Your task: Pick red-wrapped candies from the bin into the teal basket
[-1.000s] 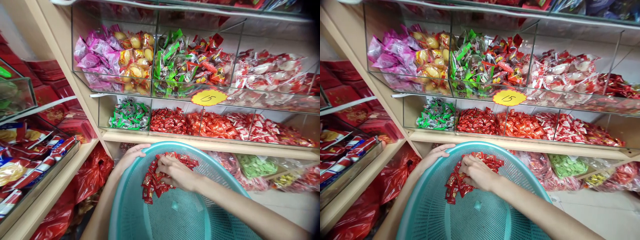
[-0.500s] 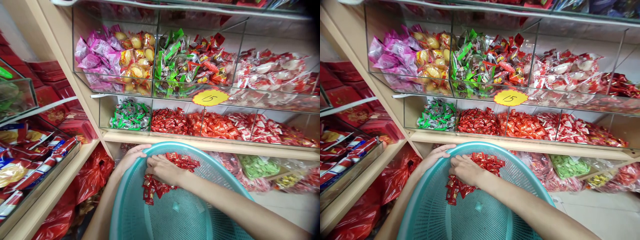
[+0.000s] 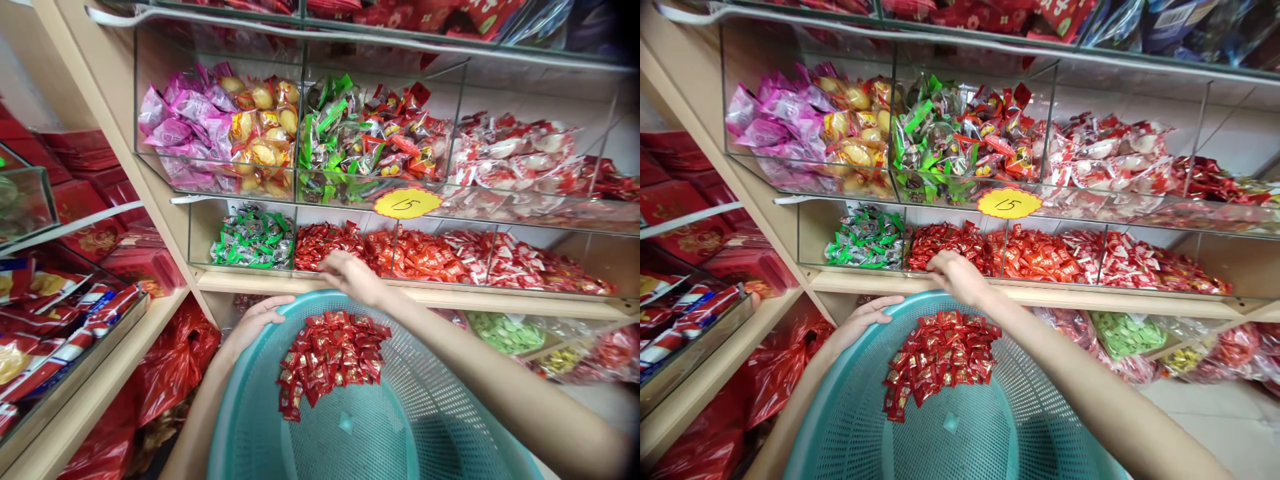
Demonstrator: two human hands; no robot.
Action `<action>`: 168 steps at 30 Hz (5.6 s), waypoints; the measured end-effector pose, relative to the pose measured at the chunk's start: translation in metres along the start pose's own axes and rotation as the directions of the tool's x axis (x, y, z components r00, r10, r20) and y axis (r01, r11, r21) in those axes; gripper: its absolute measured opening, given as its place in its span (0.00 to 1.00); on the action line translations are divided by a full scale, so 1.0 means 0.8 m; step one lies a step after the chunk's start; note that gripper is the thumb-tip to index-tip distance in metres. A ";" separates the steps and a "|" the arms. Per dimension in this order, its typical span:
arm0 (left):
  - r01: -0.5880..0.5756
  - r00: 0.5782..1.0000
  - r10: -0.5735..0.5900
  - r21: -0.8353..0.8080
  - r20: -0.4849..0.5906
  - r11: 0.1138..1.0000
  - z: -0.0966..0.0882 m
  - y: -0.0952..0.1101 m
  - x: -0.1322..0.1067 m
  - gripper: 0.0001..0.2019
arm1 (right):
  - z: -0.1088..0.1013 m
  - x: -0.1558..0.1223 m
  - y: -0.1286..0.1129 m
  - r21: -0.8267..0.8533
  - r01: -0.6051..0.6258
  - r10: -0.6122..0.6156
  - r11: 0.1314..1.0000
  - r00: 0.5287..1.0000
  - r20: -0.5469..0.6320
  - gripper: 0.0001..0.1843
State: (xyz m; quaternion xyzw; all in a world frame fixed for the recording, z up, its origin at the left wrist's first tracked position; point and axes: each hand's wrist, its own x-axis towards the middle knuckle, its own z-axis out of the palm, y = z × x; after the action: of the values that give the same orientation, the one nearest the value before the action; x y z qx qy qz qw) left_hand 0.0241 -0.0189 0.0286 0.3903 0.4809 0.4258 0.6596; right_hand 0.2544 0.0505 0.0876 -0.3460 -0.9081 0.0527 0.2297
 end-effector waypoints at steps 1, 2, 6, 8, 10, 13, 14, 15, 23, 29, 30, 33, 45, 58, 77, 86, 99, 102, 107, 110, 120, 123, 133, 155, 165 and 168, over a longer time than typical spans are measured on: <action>0.002 1.000 -0.002 0.000 0.002 1.000 0.000 0.000 0.000 0.21 | -0.006 0.005 0.019 -0.051 -0.096 0.094 0.994 0.995 -0.031 0.08; 0.001 1.000 -0.001 -0.001 0.008 1.000 0.000 0.000 -0.001 0.21 | -0.010 0.008 0.037 -0.108 -0.200 0.196 0.974 0.980 -0.047 0.08; -0.005 1.000 0.005 -0.009 0.022 1.000 0.000 -0.001 0.000 0.20 | -0.012 0.017 0.082 -0.181 -0.454 0.462 0.872 0.887 0.000 0.08; 0.009 1.000 -0.009 -0.021 0.008 1.000 0.000 -0.001 0.001 0.21 | -0.007 0.021 0.088 -0.152 -0.448 0.463 0.881 0.882 0.085 0.07; 0.020 1.000 -0.020 -0.022 -0.004 1.000 -0.001 -0.002 0.001 0.21 | 0.000 0.026 0.088 -0.122 -0.433 0.448 0.893 0.878 0.168 0.07; 0.028 1.000 -0.028 -0.015 -0.006 1.000 -0.001 -0.001 0.001 0.22 | 0.009 0.034 0.088 -0.107 -0.456 0.467 0.884 0.843 0.265 0.11; 0.031 1.000 -0.031 -0.013 -0.006 0.999 0.000 -0.001 0.001 0.22 | 0.010 0.036 0.089 -0.107 -0.468 0.478 0.877 0.829 0.290 0.12; 0.034 0.999 -0.034 -0.011 -0.007 0.999 0.000 0.000 0.001 0.22 | 0.011 0.038 0.089 -0.103 -0.480 0.487 0.871 0.816 0.312 0.13; 0.036 0.999 -0.036 -0.013 -0.001 0.999 0.003 0.001 0.002 0.23 | 0.010 0.039 0.087 0.000 -0.510 0.471 0.860 0.794 0.383 0.19; 0.051 0.999 -0.051 -0.010 -0.012 0.999 0.000 -0.002 0.003 0.24 | 0.016 0.049 0.095 0.033 -0.497 0.431 0.867 0.782 0.450 0.26; 0.052 0.999 -0.052 -0.007 -0.016 0.999 -0.001 -0.002 0.004 0.24 | 0.017 0.050 0.096 0.031 -0.495 0.430 0.868 0.783 0.449 0.25; 0.056 0.998 -0.056 -0.007 -0.019 0.998 -0.001 -0.002 0.006 0.25 | 0.018 0.051 0.096 0.010 -0.489 0.437 0.872 0.787 0.435 0.21; 0.058 0.998 -0.058 -0.008 -0.015 0.998 0.001 0.000 0.001 0.24 | 0.012 0.059 0.086 -0.160 -0.409 0.435 0.898 0.779 0.451 0.16; 0.023 1.000 -0.023 -0.023 0.002 0.999 0.001 -0.002 0.003 0.21 | -0.065 0.023 0.055 -0.399 -0.218 0.326 0.891 0.917 0.228 0.10; -0.015 1.000 0.016 -0.039 0.019 0.999 -0.003 -0.007 0.003 0.21 | 0.058 -0.027 -0.063 0.055 0.227 -0.226 0.972 0.857 0.463 0.09; -0.027 0.999 0.027 -0.007 0.029 1.000 -0.004 -0.007 0.005 0.21 | 0.071 -0.031 -0.065 0.019 0.239 -0.224 0.971 0.878 0.423 0.14; 0.017 1.000 -0.017 -0.032 -0.003 0.999 -0.001 -0.003 0.002 0.21 | -0.001 0.032 0.078 0.221 -0.449 0.374 0.866 0.874 0.310 0.12; -0.001 1.000 0.002 -0.051 0.022 0.999 -0.001 -0.002 0.003 0.19 | 0.001 0.028 0.100 0.239 -0.500 0.361 0.832 0.816 0.450 0.14; 0.008 1.000 -0.007 -0.038 0.027 0.999 -0.002 0.000 0.002 0.20 | 0.003 0.025 0.108 0.251 -0.522 0.352 0.815 0.791 0.500 0.13; 0.007 1.000 -0.007 -0.044 0.003 0.999 -0.001 -0.002 0.003 0.19 | 0.007 0.027 0.107 0.235 -0.533 0.381 0.813 0.792 0.478 0.12; 0.040 0.999 -0.040 -0.041 0.007 0.998 -0.001 -0.002 0.006 0.20 | 0.019 0.042 0.089 0.243 -0.504 0.374 0.829 0.823 0.427 0.12; 0.040 0.999 -0.040 -0.067 0.004 0.997 0.000 -0.002 0.004 0.20 | 0.021 0.047 0.087 0.200 -0.478 0.369 0.855 0.833 0.412 0.10; 0.024 1.000 -0.024 -0.035 -0.009 0.999 -0.003 -0.003 0.004 0.20 | -0.002 0.042 0.073 0.094 -0.342 0.294 0.935 0.896 0.333 0.10; -0.033 0.998 0.035 -0.040 0.043 0.999 -0.007 -0.014 0.014 0.21 | 0.060 -0.048 -0.046 0.196 0.208 -0.251 0.958 0.941 0.227 0.14; -0.036 0.997 0.037 -0.005 0.066 0.999 -0.008 -0.013 0.013 0.20 | 0.074 -0.050 -0.044 0.256 0.230 -0.298 0.939 0.916 0.268 0.13; -0.036 0.998 0.037 -0.026 0.056 0.999 -0.009 -0.015 0.014 0.20 | 0.077 -0.051 -0.043 0.215 0.227 -0.279 0.950 0.927 0.250 0.13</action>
State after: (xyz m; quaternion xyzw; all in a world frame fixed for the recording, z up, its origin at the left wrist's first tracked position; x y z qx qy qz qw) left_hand 0.0217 -0.0115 0.0126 0.4026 0.4494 0.4325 0.6700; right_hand 0.2326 0.0016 0.0262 -0.1923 -0.9597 0.1534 0.1357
